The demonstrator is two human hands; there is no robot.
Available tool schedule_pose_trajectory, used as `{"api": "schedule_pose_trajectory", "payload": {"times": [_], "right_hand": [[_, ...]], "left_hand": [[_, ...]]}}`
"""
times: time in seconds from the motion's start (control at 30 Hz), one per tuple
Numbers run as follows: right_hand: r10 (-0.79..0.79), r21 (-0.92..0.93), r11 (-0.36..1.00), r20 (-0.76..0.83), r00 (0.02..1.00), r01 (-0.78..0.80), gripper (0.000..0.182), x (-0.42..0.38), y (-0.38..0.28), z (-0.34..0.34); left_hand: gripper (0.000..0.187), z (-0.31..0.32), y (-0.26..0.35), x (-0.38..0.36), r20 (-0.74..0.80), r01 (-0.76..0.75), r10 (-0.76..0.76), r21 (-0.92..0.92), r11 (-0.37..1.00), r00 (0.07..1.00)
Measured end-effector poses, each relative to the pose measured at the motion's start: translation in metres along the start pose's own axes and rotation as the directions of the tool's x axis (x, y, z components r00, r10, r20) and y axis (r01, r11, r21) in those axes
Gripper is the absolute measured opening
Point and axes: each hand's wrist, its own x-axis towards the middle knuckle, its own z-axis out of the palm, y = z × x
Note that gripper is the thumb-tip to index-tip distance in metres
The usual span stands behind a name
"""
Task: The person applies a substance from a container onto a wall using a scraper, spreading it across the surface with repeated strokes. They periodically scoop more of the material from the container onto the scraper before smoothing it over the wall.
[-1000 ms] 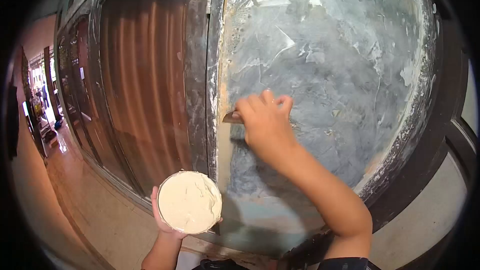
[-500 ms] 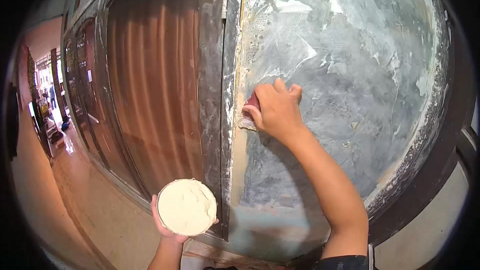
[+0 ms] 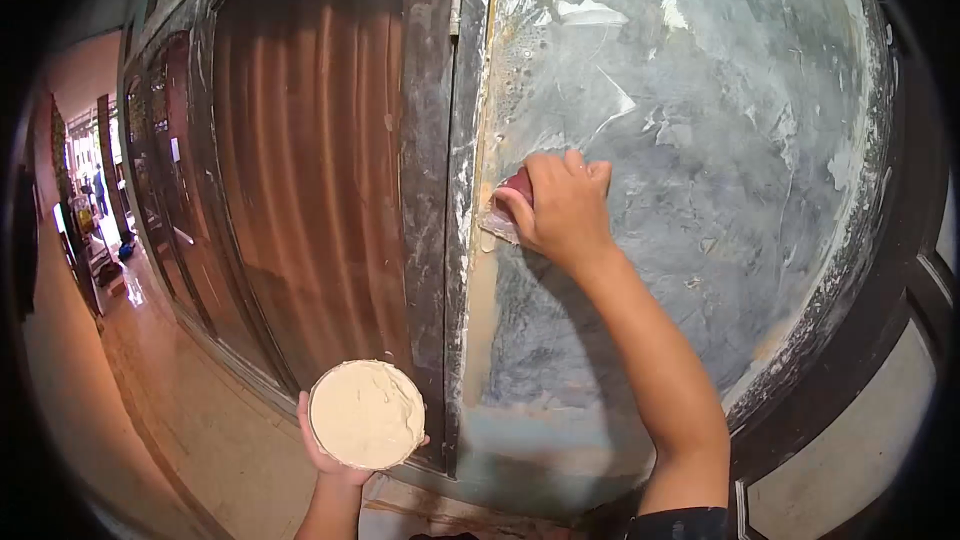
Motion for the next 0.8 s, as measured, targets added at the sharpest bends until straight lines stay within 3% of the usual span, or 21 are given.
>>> {"api": "schedule_pose_trajectory", "payload": {"times": [0.07, 0.13, 0.2, 0.27, 0.3, 0.33, 0.4, 0.47, 0.53, 0.7, 0.8], "right_hand": [[0.014, 0.055, 0.998, 0.007, 1.000, -0.014, 0.034, -0.004, -0.006, 0.001], [-0.075, 0.047, 0.996, 0.133, 0.988, 0.069, 0.033, -0.016, -0.017, 0.001], [-0.160, -0.032, 0.986, 0.107, 0.981, 0.165, 0.033, -0.024, -0.015, 0.008], [-0.123, -0.136, 0.983, 0.035, 0.992, 0.126, 0.033, -0.015, -0.009, 0.007], [-0.026, -0.093, 0.995, -0.009, 1.000, 0.025, 0.034, -0.004, -0.004, 0.001], [-0.026, -0.090, 0.996, -0.009, 1.000, 0.025, 0.034, 0.003, 0.000, -0.003], [0.119, -0.086, 0.987, -0.155, 0.981, -0.134, 0.035, 0.010, 0.006, -0.010], [0.119, -0.066, 0.989, -0.135, 0.984, -0.129, 0.036, -0.009, -0.001, -0.006], [0.009, 0.019, 1.000, 0.117, 0.993, -0.011, 0.035, -0.042, -0.025, 0.001], [-0.242, -0.054, 0.964, 0.238, 0.941, 0.262, 0.033, -0.097, -0.042, 0.036], [-0.077, -0.152, 0.985, 0.013, 0.997, 0.079, 0.033, -0.024, -0.017, 0.009]], "left_hand": [[0.087, 0.000, 0.004, -0.004, 0.063, 0.014, -0.012, -0.024, 1.000, 0.998], [0.086, -0.006, 0.006, -0.005, -0.058, -0.061, 0.062, 0.015, 0.998, 0.996], [0.085, -0.002, 0.008, -0.011, -0.024, -0.059, 0.059, -0.002, 0.998, 0.998], [0.085, 0.005, 0.010, -0.014, 0.011, -0.044, 0.043, 0.025, 0.999, 0.999], [0.085, 0.001, 0.011, -0.014, 0.009, -0.048, 0.048, 0.026, 0.999, 0.999], [0.086, -0.007, 0.010, -0.014, -0.022, -0.061, 0.062, 0.043, 0.997, 0.998], [0.088, -0.007, 0.011, -0.016, -0.051, -0.067, 0.070, 0.062, 0.996, 0.996], [0.091, 0.008, 0.014, -0.019, 0.047, -0.018, 0.021, -0.066, 0.998, 0.999], [0.093, 0.005, 0.013, -0.020, 0.075, -0.013, 0.020, -0.089, 0.996, 0.997], [0.094, -0.002, 0.013, -0.022, 0.024, -0.010, 0.012, -0.057, 0.998, 1.000], [0.093, 0.002, 0.014, -0.021, 0.058, -0.013, 0.017, -0.074, 0.997, 0.998]]}}
